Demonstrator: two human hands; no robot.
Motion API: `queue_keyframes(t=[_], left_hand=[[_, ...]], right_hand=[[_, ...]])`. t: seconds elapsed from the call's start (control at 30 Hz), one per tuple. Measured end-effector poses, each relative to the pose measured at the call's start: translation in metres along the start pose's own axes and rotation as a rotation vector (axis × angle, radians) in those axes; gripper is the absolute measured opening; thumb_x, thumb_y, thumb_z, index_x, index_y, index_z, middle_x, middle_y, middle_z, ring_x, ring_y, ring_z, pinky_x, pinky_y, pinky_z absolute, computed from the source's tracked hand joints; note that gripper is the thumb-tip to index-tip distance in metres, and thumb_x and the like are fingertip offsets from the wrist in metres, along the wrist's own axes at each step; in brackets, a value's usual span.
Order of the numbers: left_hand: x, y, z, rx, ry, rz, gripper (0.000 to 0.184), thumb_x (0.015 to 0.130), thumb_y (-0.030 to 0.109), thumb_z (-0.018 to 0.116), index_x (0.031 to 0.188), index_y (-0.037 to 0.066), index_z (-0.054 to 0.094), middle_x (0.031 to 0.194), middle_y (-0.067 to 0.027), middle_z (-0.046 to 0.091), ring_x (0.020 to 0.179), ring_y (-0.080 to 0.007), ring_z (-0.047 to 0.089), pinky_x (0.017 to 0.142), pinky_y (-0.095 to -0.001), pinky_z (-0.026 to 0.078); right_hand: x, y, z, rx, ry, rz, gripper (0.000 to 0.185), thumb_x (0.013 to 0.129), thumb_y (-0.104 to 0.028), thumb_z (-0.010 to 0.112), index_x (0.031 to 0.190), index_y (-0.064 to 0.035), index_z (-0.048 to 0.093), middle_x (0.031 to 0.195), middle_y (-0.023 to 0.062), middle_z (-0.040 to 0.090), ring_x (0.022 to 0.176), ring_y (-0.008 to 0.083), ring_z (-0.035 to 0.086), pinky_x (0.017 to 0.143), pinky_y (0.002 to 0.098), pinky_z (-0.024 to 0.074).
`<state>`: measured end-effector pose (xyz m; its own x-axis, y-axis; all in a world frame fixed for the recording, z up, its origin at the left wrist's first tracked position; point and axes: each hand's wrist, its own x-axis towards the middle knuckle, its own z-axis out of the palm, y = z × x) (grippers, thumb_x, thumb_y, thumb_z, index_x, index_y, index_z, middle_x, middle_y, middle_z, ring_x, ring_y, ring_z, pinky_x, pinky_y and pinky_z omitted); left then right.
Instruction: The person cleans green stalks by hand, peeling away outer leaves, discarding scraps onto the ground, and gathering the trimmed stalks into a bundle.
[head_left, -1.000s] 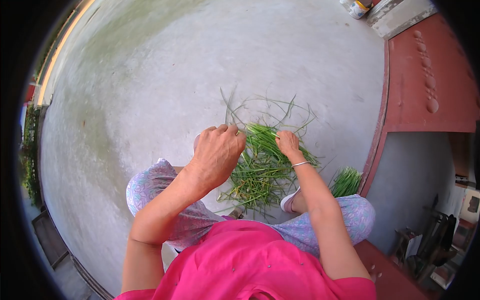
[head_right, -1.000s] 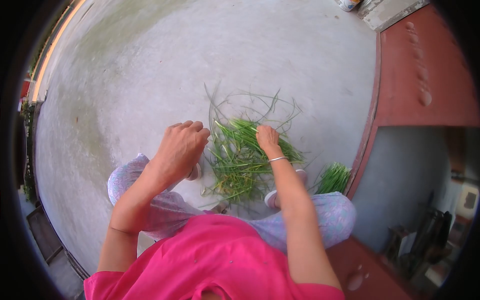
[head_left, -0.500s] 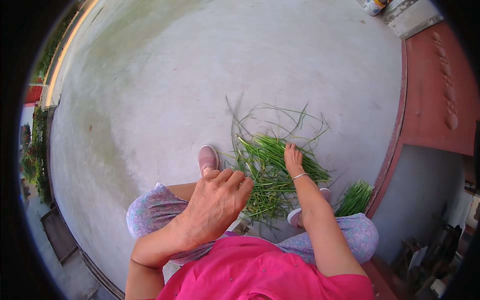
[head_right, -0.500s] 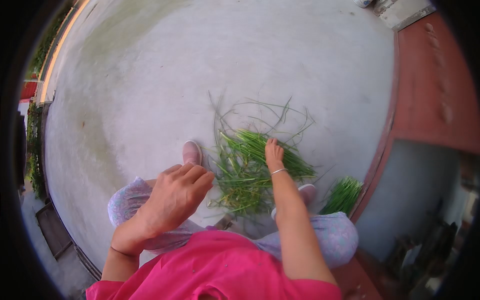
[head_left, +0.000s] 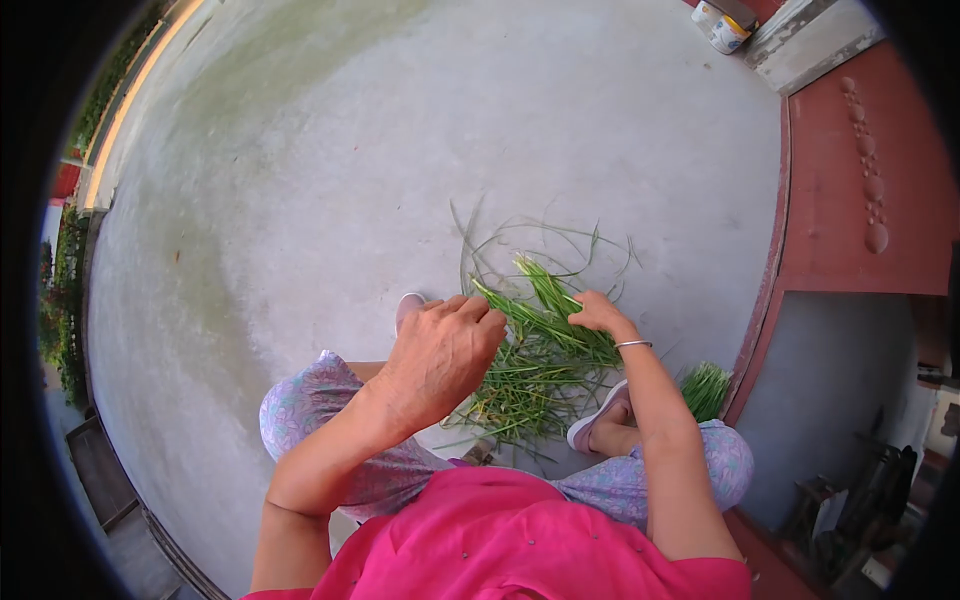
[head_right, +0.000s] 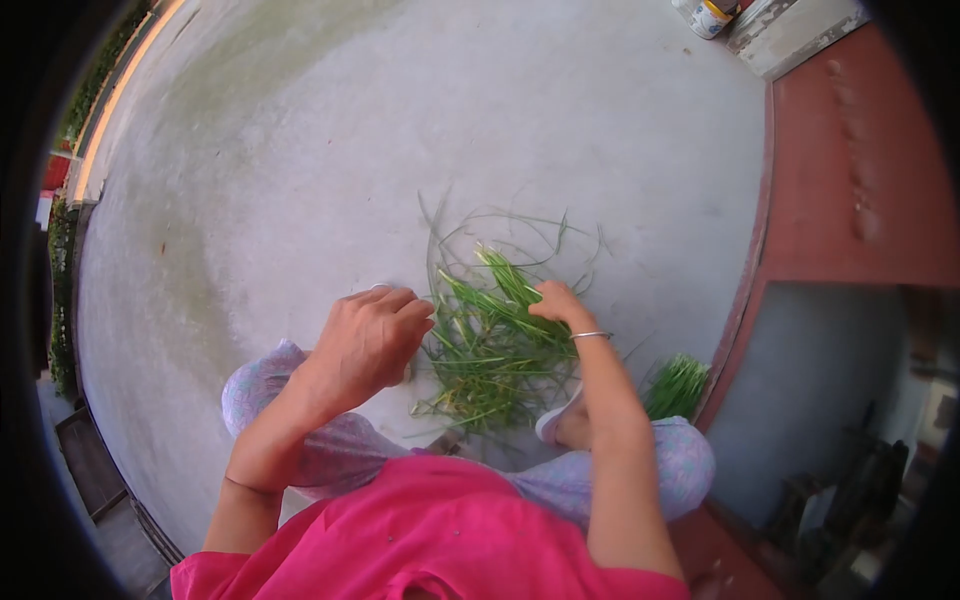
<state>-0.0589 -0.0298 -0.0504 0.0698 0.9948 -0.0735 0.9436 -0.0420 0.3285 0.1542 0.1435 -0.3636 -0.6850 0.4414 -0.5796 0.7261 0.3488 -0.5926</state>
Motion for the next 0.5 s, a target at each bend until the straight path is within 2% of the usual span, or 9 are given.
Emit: queue_keyframes(t=[0.03, 0.07, 0.17, 0.23, 0.37, 0.43, 0.5], left_hand=[[0.0, -0.001, 0.001, -0.036, 0.024, -0.015, 0.008, 0.076, 0.008, 0.06, 0.081, 0.003, 0.055, 0.078, -0.009, 0.057, 0.078, -0.0262, 0.062, 0.067, -0.0381, 0.048], [0.0, -0.001, 0.002, -0.071, 0.047, -0.03, 0.009, 0.079, 0.01, 0.06, 0.082, 0.002, 0.056, 0.079, -0.0096, 0.058, 0.079, -0.027, 0.063, 0.068, -0.0388, 0.048], [0.005, 0.0, -0.003, -0.209, 0.108, -0.096, 0.023, 0.087, 0.015, 0.059, 0.103, -0.001, 0.06, 0.088, -0.0155, 0.061, 0.084, -0.0331, 0.06, 0.067, -0.0394, 0.049], [0.011, -0.003, 0.003, -0.363, 0.2, -0.105, 0.037, 0.09, 0.025, 0.057, 0.111, -0.006, 0.055, 0.098, -0.0207, 0.06, 0.088, -0.0366, 0.059, 0.076, -0.0417, 0.049], [0.022, -0.012, 0.023, -0.532, 0.25, -0.244, 0.071, 0.091, 0.043, 0.055, 0.128, -0.015, 0.038, 0.115, -0.0329, 0.052, 0.099, -0.0411, 0.057, 0.086, -0.042, 0.046], [0.028, -0.011, 0.027, -0.676, 0.153, -0.315, 0.083, 0.089, 0.051, 0.054, 0.131, -0.017, 0.033, 0.119, -0.0355, 0.049, 0.106, -0.0403, 0.054, 0.09, -0.0414, 0.044], [0.032, -0.008, 0.034, -0.807, 0.091, -0.343, 0.091, 0.087, 0.056, 0.054, 0.134, -0.017, 0.029, 0.121, -0.0357, 0.048, 0.111, -0.0382, 0.053, 0.093, -0.0412, 0.042]], right_hand=[[-0.007, -0.006, -0.01, 0.079, -0.061, 0.02, 0.033, 0.065, -0.026, 0.068, 0.084, 0.0006, 0.062, 0.06, 0.0137, 0.057, 0.058, 0.02, 0.054, 0.057, 0.035, 0.0452], [-0.014, -0.012, -0.019, 0.11, -0.066, -0.007, 0.032, 0.066, -0.025, 0.068, 0.085, 0.0006, 0.063, 0.06, 0.0108, 0.057, 0.058, 0.0174, 0.053, 0.056, 0.0338, 0.044], [-0.041, -0.033, -0.047, 0.244, -0.096, -0.05, 0.029, 0.07, -0.02, 0.067, 0.09, 0.0004, 0.065, 0.064, 0.002, 0.056, 0.059, 0.0105, 0.049, 0.053, 0.0297, 0.0401], [-0.06, -0.053, -0.064, 0.394, -0.144, -0.032, 0.027, 0.073, -0.016, 0.066, 0.094, 0.0, 0.065, 0.068, -0.0036, 0.055, 0.059, 0.0071, 0.045, 0.051, 0.0268, 0.0367], [-0.1, -0.087, -0.095, 0.522, -0.118, -0.07, 0.029, 0.077, -0.013, 0.066, 0.103, 0.0002, 0.065, 0.073, -0.0058, 0.054, 0.062, 0.0052, 0.043, 0.053, 0.0237, 0.0351], [-0.127, -0.11, -0.116, 0.529, -0.097, -0.047, 0.03, 0.078, -0.013, 0.066, 0.105, 0.001, 0.064, 0.074, -0.0056, 0.055, 0.064, 0.0049, 0.044, 0.056, 0.023, 0.0364], [-0.145, -0.122, -0.121, 0.483, -0.031, -0.122, 0.031, 0.078, -0.014, 0.065, 0.106, 0.0012, 0.064, 0.074, -0.0064, 0.055, 0.064, 0.0054, 0.045, 0.057, 0.0247, 0.0379]])
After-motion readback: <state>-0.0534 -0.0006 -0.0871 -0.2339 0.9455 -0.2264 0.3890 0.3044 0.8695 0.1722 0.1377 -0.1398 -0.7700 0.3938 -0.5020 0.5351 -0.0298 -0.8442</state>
